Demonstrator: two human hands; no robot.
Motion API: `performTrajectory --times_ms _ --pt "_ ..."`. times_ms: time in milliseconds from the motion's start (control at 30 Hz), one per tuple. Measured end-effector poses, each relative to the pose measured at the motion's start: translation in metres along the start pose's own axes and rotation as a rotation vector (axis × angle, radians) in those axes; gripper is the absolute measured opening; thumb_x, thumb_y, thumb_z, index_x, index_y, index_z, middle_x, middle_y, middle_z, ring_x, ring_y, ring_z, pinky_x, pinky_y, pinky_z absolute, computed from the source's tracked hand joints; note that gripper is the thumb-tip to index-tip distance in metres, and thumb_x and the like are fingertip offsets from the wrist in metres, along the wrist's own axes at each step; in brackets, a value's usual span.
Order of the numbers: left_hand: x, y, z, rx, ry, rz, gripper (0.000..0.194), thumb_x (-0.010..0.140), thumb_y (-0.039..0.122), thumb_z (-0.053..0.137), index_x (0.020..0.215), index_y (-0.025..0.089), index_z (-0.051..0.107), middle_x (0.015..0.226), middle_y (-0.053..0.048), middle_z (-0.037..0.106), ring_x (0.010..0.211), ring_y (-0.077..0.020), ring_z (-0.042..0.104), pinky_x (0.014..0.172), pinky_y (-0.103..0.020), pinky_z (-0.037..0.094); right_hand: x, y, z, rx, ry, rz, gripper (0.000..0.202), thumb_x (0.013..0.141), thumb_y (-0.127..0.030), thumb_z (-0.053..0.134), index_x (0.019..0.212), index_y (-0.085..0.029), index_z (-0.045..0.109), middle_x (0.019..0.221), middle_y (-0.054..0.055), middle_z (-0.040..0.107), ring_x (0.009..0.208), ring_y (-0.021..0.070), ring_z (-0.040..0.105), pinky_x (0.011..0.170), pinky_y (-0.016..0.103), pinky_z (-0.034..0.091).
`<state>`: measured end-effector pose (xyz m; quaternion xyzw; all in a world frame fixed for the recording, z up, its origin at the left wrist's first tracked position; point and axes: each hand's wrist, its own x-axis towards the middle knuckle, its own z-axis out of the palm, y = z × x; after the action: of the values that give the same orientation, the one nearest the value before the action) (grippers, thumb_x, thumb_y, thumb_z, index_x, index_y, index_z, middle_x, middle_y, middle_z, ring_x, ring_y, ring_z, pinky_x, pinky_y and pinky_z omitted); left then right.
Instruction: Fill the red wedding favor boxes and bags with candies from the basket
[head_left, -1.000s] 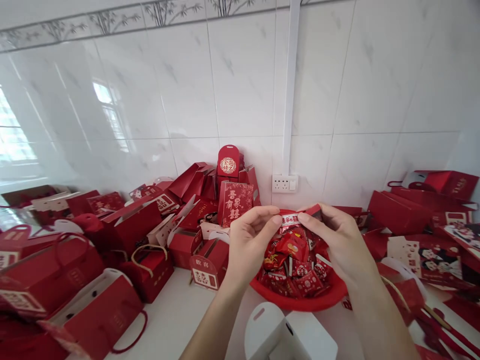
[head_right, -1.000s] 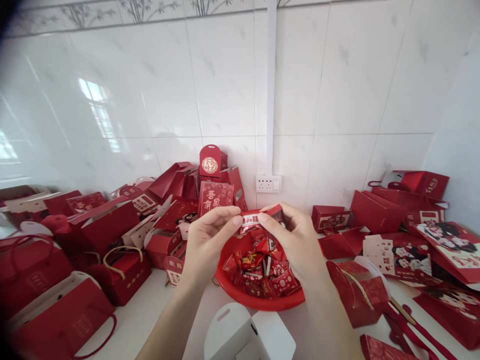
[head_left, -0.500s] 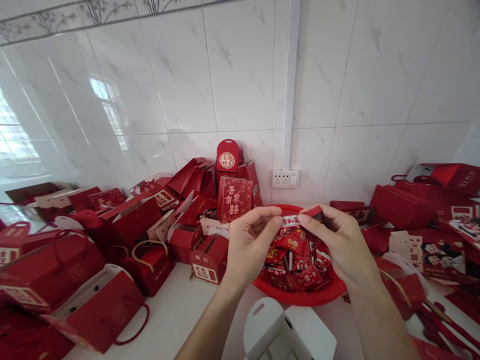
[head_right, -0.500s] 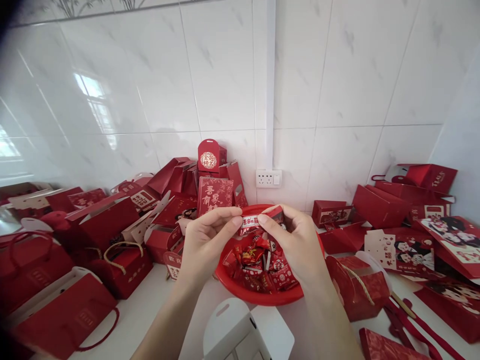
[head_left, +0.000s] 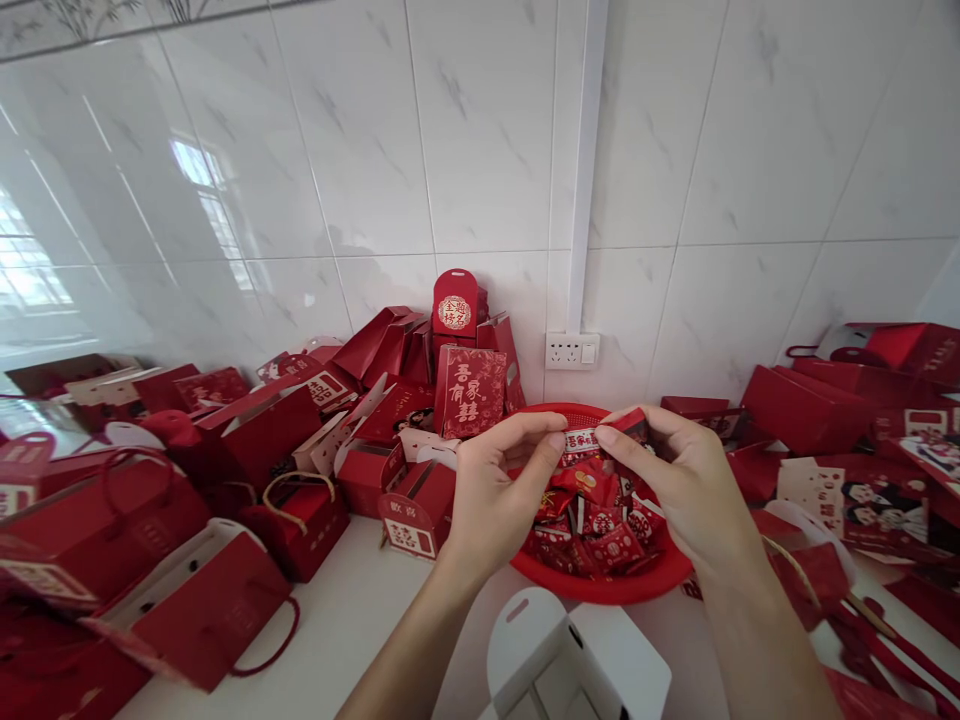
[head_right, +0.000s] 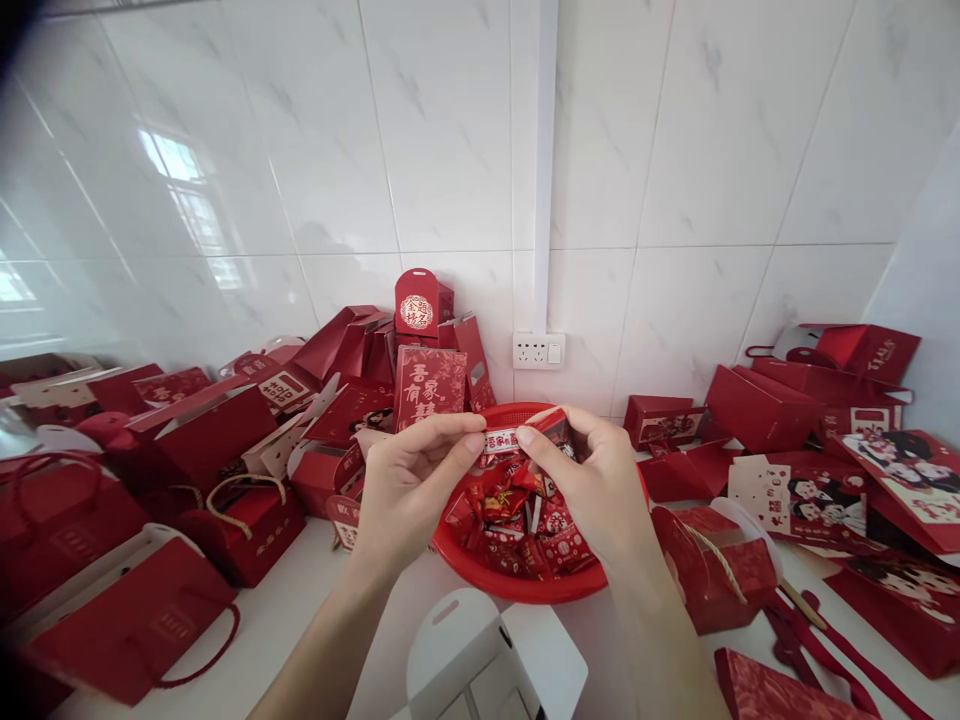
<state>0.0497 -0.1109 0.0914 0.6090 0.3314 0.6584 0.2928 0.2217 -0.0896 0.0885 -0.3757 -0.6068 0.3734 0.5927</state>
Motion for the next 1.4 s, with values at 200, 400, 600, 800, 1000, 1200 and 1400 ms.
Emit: performTrajectory --times_ms 200,400,600,800,1000,1200,1400 --pt "-0.003 -0.002 0.001 0.033 -0.003 0.02 0.012 0.083 0.025 0.074 0.093 0.021 0.079 0.086 -0.004 0.079 0.077 -0.0198 0.075 0.072 -0.028 0.063 -0.001 -0.007 -0.001 -0.05 0.018 -0.033 0.026 0.079 -0.048 0.079 0.082 -0.022 0.075 0.075 0.003 0.072 0.066 0.0196 0.063 0.061 0.03 0.051" --pt "-0.004 0.001 0.004 0.041 -0.043 0.03 0.021 0.075 0.02 0.081 0.096 0.021 0.079 0.088 -0.004 0.078 0.076 -0.0185 0.072 0.074 -0.028 0.062 -0.004 -0.011 -0.002 -0.069 0.031 -0.058 0.027 0.081 -0.048 0.077 0.075 -0.022 0.07 0.066 0.001 0.066 0.061 0.0167 0.056 0.056 0.028 0.045" --pt "-0.003 -0.004 0.006 0.011 -0.054 0.017 0.019 0.078 0.019 0.079 0.098 0.019 0.077 0.094 -0.004 0.078 0.083 -0.0173 0.073 0.077 -0.025 0.061 -0.001 -0.011 -0.004 0.075 -0.007 -0.035 0.024 0.077 -0.044 0.082 0.077 -0.021 0.073 0.071 0.001 0.067 0.066 0.0155 0.058 0.06 0.026 0.048" --pt "-0.002 -0.005 0.005 -0.124 -0.038 -0.088 0.026 0.079 0.024 0.08 0.104 0.016 0.076 0.097 -0.008 0.08 0.085 -0.0183 0.075 0.077 -0.026 0.062 0.001 -0.014 -0.006 0.234 -0.099 0.094 0.028 0.07 -0.041 0.088 0.083 -0.019 0.076 0.069 0.0 0.068 0.061 0.012 0.058 0.059 0.023 0.047" --pt "0.001 -0.007 0.005 -0.194 -0.007 -0.112 0.027 0.077 0.026 0.082 0.102 0.016 0.078 0.09 -0.007 0.081 0.084 -0.0188 0.076 0.078 -0.026 0.063 0.0 -0.009 -0.008 0.198 -0.154 0.103 0.025 0.075 -0.04 0.086 0.082 -0.019 0.073 0.069 -0.001 0.067 0.062 0.0108 0.058 0.062 0.024 0.047" --pt "0.002 -0.008 0.006 -0.176 -0.009 -0.141 0.027 0.075 0.027 0.084 0.1 0.016 0.08 0.089 -0.007 0.081 0.079 -0.018 0.077 0.075 -0.025 0.064 0.0 -0.012 -0.007 0.244 -0.124 0.062 0.023 0.074 -0.037 0.087 0.076 -0.019 0.072 0.065 -0.001 0.066 0.06 0.0098 0.057 0.06 0.022 0.047" --pt "0.008 -0.015 0.007 -0.159 -0.033 -0.194 0.029 0.083 0.041 0.075 0.084 0.013 0.077 0.067 -0.004 0.075 0.054 -0.0145 0.071 0.057 -0.023 0.061 0.004 -0.014 -0.008 0.375 -0.052 0.098 0.025 0.07 -0.034 0.088 0.086 -0.02 0.075 0.071 0.0 0.069 0.065 0.0107 0.061 0.06 0.021 0.048"
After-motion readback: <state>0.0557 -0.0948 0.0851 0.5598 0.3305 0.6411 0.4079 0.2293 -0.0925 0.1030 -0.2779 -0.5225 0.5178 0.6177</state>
